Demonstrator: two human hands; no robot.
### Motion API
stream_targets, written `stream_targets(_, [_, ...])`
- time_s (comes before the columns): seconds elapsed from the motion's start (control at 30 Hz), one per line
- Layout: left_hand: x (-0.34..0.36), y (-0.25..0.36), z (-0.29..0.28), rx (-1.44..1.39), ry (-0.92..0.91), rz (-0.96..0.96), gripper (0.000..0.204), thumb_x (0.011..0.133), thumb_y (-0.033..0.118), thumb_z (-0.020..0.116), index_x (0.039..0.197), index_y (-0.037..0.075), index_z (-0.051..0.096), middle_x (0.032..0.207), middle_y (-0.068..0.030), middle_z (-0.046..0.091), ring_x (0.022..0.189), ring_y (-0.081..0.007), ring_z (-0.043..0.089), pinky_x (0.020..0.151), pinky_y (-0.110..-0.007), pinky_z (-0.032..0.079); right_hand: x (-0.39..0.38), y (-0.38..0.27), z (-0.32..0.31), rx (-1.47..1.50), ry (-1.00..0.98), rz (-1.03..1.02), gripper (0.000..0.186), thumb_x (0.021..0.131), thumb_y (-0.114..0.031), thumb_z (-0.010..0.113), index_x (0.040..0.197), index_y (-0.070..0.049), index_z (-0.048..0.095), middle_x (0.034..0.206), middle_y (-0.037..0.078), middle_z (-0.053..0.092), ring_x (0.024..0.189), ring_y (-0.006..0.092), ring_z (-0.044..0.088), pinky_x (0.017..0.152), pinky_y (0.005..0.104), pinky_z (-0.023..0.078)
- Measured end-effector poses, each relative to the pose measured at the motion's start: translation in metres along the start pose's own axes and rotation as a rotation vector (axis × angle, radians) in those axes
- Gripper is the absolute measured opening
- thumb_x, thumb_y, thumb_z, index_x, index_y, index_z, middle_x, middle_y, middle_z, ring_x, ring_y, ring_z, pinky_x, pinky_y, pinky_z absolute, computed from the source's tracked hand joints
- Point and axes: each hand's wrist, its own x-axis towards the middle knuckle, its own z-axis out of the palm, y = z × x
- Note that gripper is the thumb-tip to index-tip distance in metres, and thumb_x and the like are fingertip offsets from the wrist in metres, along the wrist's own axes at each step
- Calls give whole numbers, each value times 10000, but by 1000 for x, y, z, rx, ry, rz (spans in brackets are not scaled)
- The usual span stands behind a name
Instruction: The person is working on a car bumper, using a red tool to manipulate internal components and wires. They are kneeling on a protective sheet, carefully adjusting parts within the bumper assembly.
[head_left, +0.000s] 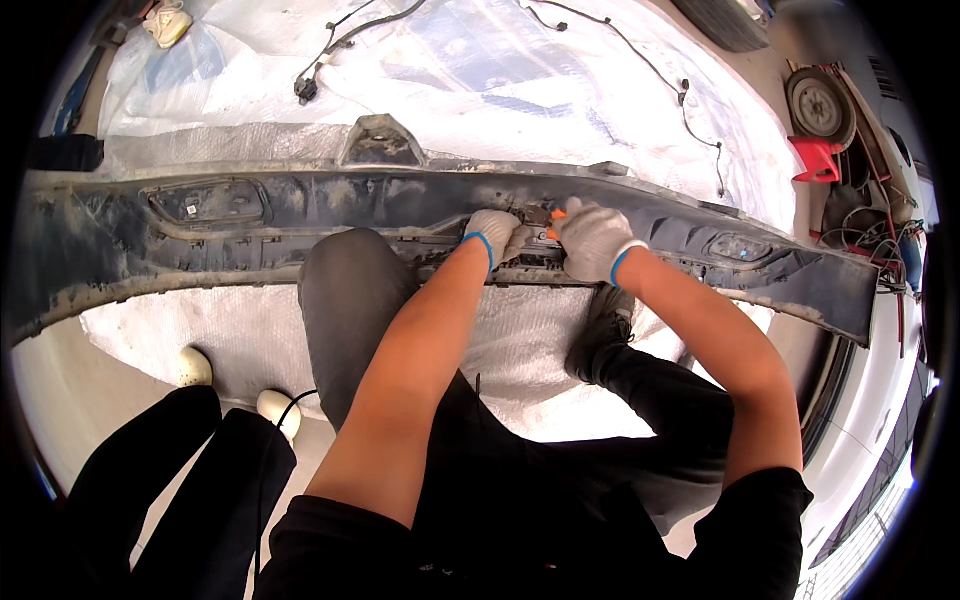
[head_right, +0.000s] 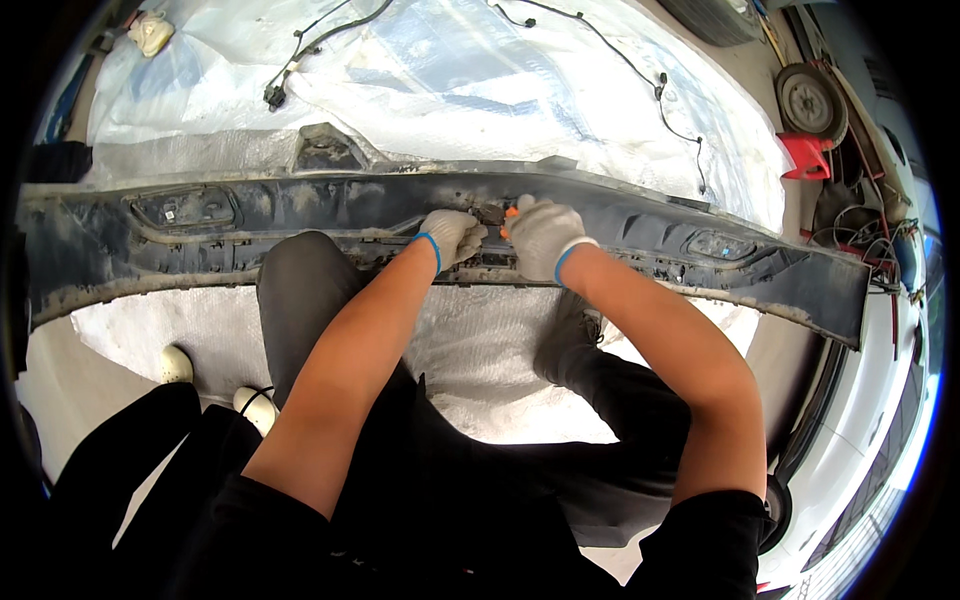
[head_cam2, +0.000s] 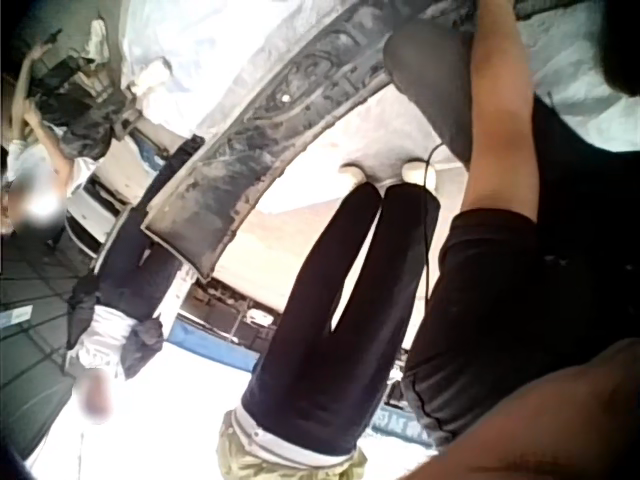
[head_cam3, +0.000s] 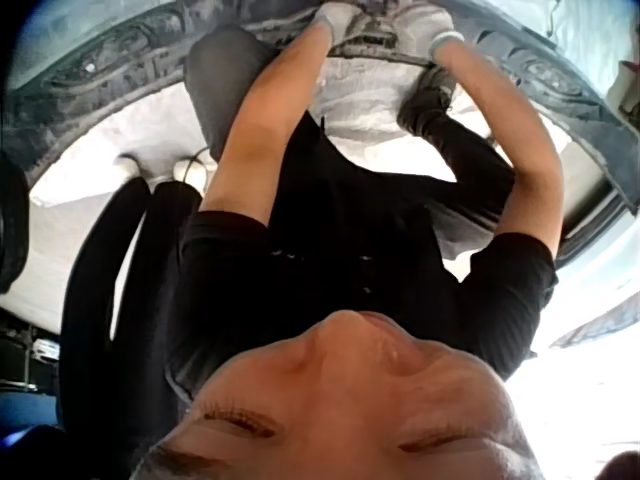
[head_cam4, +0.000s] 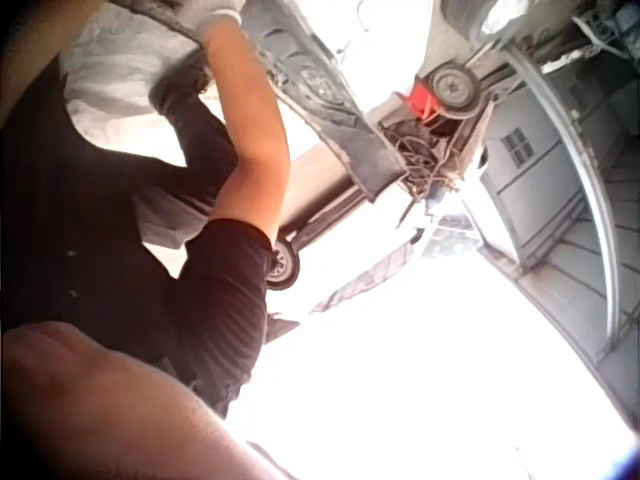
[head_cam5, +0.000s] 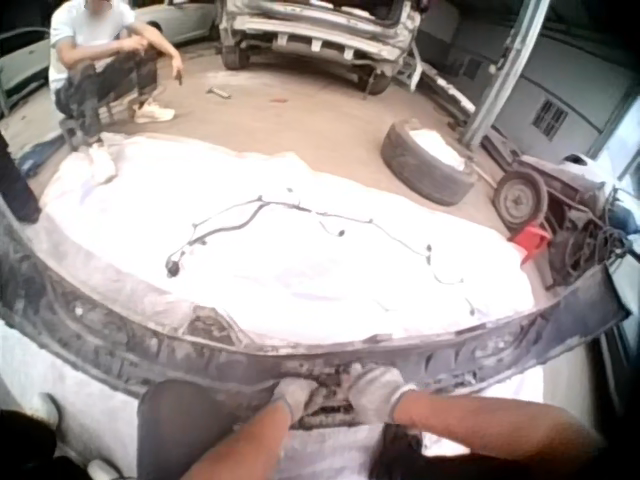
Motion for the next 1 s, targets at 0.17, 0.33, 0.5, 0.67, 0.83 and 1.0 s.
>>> stream_targets(0.17, [-11,5,6,180,105,81,150,937,86,601,850,-33,624,713,-115,639,511,-165,512,428,-340,375,7,-5,-4,-340,-56,-71,438,811,-168,784,1219,-31,703,1242,128,574,1121,245,596,801,316,585])
stream_targets(0.33, [-22,16,-2,259,86,125,97,858,71,604,802,1,640,684,-97,643,494,-165,521,449,-345,396,13,-5,16,-239,63,-59,276,939,-154,639,1178,-21,680,1156,139,591,1101,285,623,811,366,609])
stream_targets(0.5, [-19,23,-5,307,18,118,150,837,110,644,731,4,639,652,-85,605,491,-156,483,447,-333,365,15,6,33,-390,176,-162,282,987,-243,594,1147,-23,669,1055,128,592,971,242,621,682,353,579])
stream_targets(0.67, [3,24,-27,847,103,387,189,870,176,611,914,10,689,767,-95,659,627,-180,576,552,-346,460,13,11,38,-479,322,-171,334,953,-255,617,1122,32,647,873,126,569,818,225,625,505,345,531])
stream_targets(0.83, [-18,32,-12,1180,107,392,306,879,247,601,1041,21,728,879,-109,712,754,-200,644,714,-353,524,4,27,65,-94,16,-319,432,874,-232,644,1249,-18,618,1050,154,578,857,253,648,602,368,579])
stream_targets(1.0, [-36,26,5,1356,213,472,312,878,245,562,1051,78,761,1099,-203,718,1054,-398,671,950,-451,525,22,19,102,-12,242,-364,546,868,-156,650,1382,-8,537,1205,203,586,912,267,663,696,360,600])
